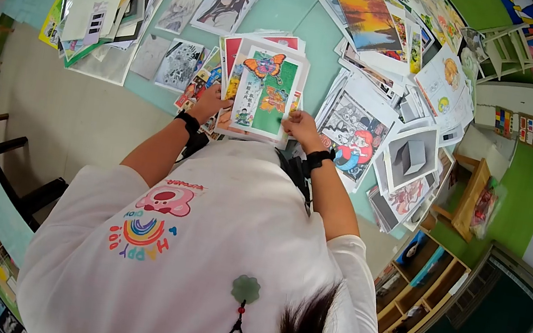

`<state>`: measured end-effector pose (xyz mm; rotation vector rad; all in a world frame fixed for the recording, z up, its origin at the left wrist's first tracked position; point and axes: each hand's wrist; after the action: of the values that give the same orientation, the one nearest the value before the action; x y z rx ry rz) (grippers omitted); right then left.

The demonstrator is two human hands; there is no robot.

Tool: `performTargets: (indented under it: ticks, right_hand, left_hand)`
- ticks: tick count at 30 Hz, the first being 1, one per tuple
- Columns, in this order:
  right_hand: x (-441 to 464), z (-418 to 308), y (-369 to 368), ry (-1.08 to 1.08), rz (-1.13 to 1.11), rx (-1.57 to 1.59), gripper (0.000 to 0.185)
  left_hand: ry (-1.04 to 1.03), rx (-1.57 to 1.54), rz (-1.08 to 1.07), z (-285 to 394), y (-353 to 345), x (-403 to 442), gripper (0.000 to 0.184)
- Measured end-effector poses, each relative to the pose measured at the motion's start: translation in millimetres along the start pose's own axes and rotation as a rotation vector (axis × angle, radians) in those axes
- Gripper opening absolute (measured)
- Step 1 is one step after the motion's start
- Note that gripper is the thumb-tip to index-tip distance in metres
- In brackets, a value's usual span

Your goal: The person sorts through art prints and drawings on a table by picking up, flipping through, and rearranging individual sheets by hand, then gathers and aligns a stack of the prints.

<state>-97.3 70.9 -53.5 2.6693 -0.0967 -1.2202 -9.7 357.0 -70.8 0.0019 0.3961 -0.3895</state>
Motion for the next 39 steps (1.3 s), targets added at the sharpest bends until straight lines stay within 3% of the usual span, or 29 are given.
performTargets:
  ticks: [2, 6, 12, 15, 21, 24, 25, 26, 28, 30, 32, 34, 39]
  right_hand:
    - [1.8, -0.6, -6.4, -0.001, 0.031, 0.062, 0.044]
    - [-1.3, -4.6, -10.0, 0.119, 0.399, -0.414, 0.039]
    - [-1.3, -0.5, -17.1, -0.176, 0.131, 0.197, 0.027]
    - [-7.7, -5.5, -16.2, -0.152, 0.078, 0.123, 0.025]
    - [-24.8, -22.0, -17.0, -0.063, 0.04, 0.263, 0.022]
    - [-10.0, -7.3, -8.0, 0.114, 0.09, 0.167, 0.019]
    - [-22.3, -19.3, -3.4, 0.146, 0.142, 0.211, 0.019]
    - [-38.1, -31.0, 9.4, 0.17, 0.24, 0.08, 0.02]
    - [-51.8, -28.8, 39.5, 0.274, 0.363, 0.105, 0.02]
    - [-60.0, -11.0, 82.3, 0.23, 0.416, 0.156, 0.019]
    - [-62.3, 30.4, 135.2, 0.132, 0.474, 0.007, 0.019]
    - [-85.7, 50.5, 157.7, 0.095, 0.523, 0.17, 0.02]
    - [-96.4, 123.3, 206.9, -0.017, 0.56, 0.091, 0.019]
  left_hand:
    - [-0.003, 0.032, -0.006, 2.7, 0.6, 1.2, 0.047]
    - [0.034, 0.05, -0.007, 9.5, 1.6, 1.7, 0.042]
    - [0.009, -0.039, -0.047, 18.3, -0.5, -1.0, 0.05]
    - [-0.008, -0.057, -0.065, 16.9, 1.1, -1.1, 0.05]
    - [-0.028, -0.119, -0.047, 9.9, -0.8, 2.5, 0.036]
    - [-0.013, 0.14, 0.002, -23.5, 7.2, 21.2, 0.029]
    - [-0.014, -0.065, -0.011, 3.5, -2.4, 6.1, 0.032]
    - [-0.03, -0.038, -0.011, 1.6, -2.5, 6.5, 0.033]
    - [-0.063, 0.02, -0.005, -4.7, 0.4, 6.0, 0.033]
    - [-0.065, 0.043, 0.032, -3.1, -2.4, 2.8, 0.032]
    - [-0.124, 0.017, 0.061, -8.3, -5.1, 3.5, 0.03]
    - [-0.153, 0.06, 0.058, -11.7, -3.4, 5.0, 0.031]
    - [-0.248, 0.172, 0.097, -16.2, -2.9, 4.5, 0.032]
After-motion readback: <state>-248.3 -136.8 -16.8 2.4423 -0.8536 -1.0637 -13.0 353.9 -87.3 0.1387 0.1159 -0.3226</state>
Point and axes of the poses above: each hand's wrist, its own x-axis towards the middle knuckle, its own y-axis out of the back of the hand, z = x × y, and after that the axes turned 10 degrees about -y, right-handed
